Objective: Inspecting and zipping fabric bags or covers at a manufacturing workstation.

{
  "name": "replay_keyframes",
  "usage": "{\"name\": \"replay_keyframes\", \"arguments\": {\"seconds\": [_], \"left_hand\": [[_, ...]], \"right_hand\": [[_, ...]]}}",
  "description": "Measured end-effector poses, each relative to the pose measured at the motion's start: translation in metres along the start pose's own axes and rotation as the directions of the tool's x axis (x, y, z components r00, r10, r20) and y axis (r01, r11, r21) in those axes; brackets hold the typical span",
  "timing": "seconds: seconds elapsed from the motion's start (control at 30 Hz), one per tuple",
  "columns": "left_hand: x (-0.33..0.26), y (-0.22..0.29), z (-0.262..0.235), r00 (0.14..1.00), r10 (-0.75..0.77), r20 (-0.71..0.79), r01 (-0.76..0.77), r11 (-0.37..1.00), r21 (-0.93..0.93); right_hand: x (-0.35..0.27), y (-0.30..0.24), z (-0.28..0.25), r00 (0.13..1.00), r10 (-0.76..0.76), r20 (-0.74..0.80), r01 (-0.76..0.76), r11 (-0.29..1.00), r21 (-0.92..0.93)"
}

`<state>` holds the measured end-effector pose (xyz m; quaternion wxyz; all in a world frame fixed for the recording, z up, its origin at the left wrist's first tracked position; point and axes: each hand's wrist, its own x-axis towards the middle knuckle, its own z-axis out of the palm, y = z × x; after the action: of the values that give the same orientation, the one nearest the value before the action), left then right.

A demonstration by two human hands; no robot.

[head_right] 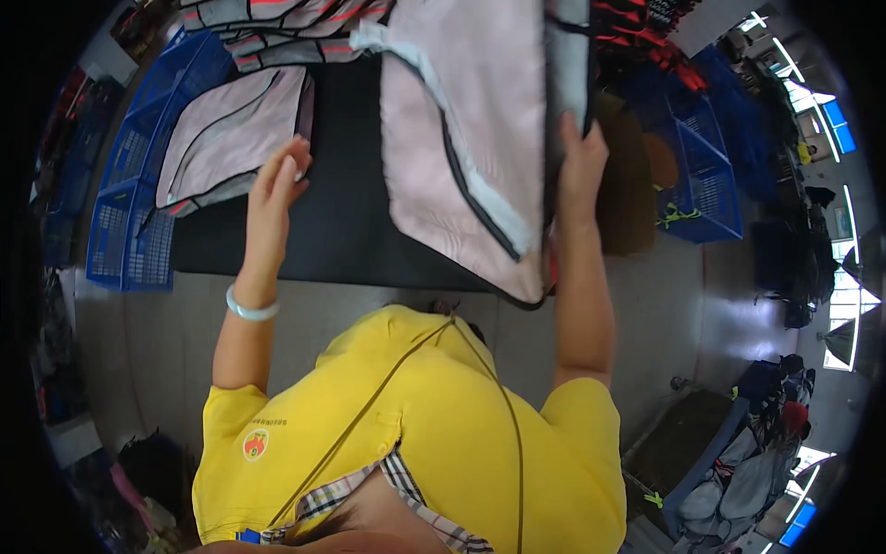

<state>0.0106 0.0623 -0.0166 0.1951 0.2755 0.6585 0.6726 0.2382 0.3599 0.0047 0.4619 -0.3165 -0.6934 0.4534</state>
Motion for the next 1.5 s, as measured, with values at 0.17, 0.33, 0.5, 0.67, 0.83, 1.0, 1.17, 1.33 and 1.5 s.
{"name": "replay_keyframes", "arguments": {"seconds": [0.17,0.33,0.5,0.67,0.83,1.0,1.17,1.33,1.5], "left_hand": [[-0.046,0.027,0.077,0.928,-0.047,0.370,0.070,0.996,-0.049],[-0.057,0.036,0.122,0.904,-0.037,0.427,-0.001,0.996,0.088],[-0.055,0.021,0.144,0.930,-0.012,0.368,-0.066,0.978,0.200],[-0.038,0.000,0.145,0.956,0.062,0.285,-0.108,0.983,0.149],[-0.022,0.006,0.146,0.967,-0.057,0.250,0.033,0.995,0.096],[-0.051,-0.011,0.155,0.897,-0.155,0.415,0.112,0.986,0.126],[-0.063,-0.022,0.149,0.875,-0.201,0.441,0.186,0.979,0.079],[-0.069,-0.013,0.145,0.763,-0.380,0.523,0.401,0.913,0.078],[-0.070,0.007,0.146,0.906,-0.203,0.371,0.267,0.955,-0.130]], "right_hand": [[-0.064,-0.009,0.022,0.988,-0.154,0.021,0.155,0.981,-0.115],[-0.089,-0.019,0.027,0.975,-0.131,-0.177,0.112,0.987,-0.111],[-0.094,-0.018,0.020,0.966,-0.198,-0.168,0.176,0.975,-0.136],[-0.072,-0.020,-0.039,0.924,0.098,0.370,-0.043,0.987,-0.156],[-0.094,0.002,-0.067,0.798,0.339,0.499,-0.342,0.936,-0.089],[-0.110,0.016,-0.064,0.838,0.353,0.417,-0.420,0.904,0.078],[-0.126,0.017,-0.064,0.830,0.370,0.417,-0.467,0.870,0.158],[-0.132,0.020,-0.074,0.823,0.326,0.465,-0.434,0.889,0.146],[-0.111,-0.027,-0.064,0.815,0.360,0.455,-0.474,0.865,0.164]]}}
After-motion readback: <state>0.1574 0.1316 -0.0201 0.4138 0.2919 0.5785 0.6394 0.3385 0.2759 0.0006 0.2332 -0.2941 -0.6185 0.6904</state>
